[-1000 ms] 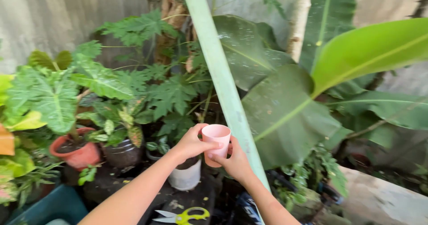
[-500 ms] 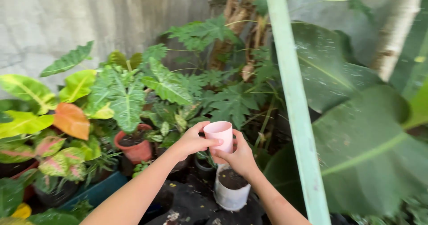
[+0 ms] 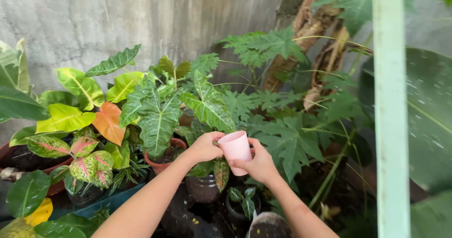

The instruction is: Water several potted and ground plants using a plastic cup and a bucket of water.

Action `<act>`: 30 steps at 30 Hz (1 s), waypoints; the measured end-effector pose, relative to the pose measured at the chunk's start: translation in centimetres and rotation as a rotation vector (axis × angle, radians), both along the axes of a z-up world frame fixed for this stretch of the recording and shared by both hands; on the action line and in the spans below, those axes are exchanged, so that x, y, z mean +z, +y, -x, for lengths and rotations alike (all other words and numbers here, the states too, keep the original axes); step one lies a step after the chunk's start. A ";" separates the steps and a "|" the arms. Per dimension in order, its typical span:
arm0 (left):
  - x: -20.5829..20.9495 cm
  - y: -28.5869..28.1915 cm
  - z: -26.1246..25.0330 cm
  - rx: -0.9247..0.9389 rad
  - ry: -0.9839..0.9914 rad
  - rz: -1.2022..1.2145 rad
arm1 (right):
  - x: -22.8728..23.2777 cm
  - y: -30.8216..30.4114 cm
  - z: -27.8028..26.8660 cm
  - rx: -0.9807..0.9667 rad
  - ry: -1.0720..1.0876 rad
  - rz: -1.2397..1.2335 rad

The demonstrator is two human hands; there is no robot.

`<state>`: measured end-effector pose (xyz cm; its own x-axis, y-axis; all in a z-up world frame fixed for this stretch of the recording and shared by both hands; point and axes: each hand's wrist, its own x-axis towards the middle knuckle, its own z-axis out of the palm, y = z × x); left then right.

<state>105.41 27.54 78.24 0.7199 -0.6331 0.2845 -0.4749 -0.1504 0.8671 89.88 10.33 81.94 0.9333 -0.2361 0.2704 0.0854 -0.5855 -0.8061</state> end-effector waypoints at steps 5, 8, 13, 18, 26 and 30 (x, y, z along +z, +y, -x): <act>1.7 -0.9 -1.6 0.257 -0.312 -0.098 | 1.5 -2.4 -5.6 -0.019 0.062 0.081; 2.0 -1.5 -2.9 0.326 -0.559 -0.206 | 1.9 -3.9 -8.8 -0.018 0.078 0.163; 0.7 -3.0 -6.6 0.309 -0.709 -0.386 | 1.7 -5.7 -13.1 -0.082 0.095 0.443; -1.0 -4.7 -8.9 0.318 -0.657 -0.606 | 1.7 -6.5 -15.5 -0.084 0.262 0.498; -0.6 -5.1 -10.2 0.378 -0.677 -0.631 | 1.3 -7.5 -17.6 -0.062 0.298 0.545; -0.8 -4.8 -10.8 0.372 -0.642 -0.657 | 0.6 -7.6 -18.4 -0.030 0.286 0.530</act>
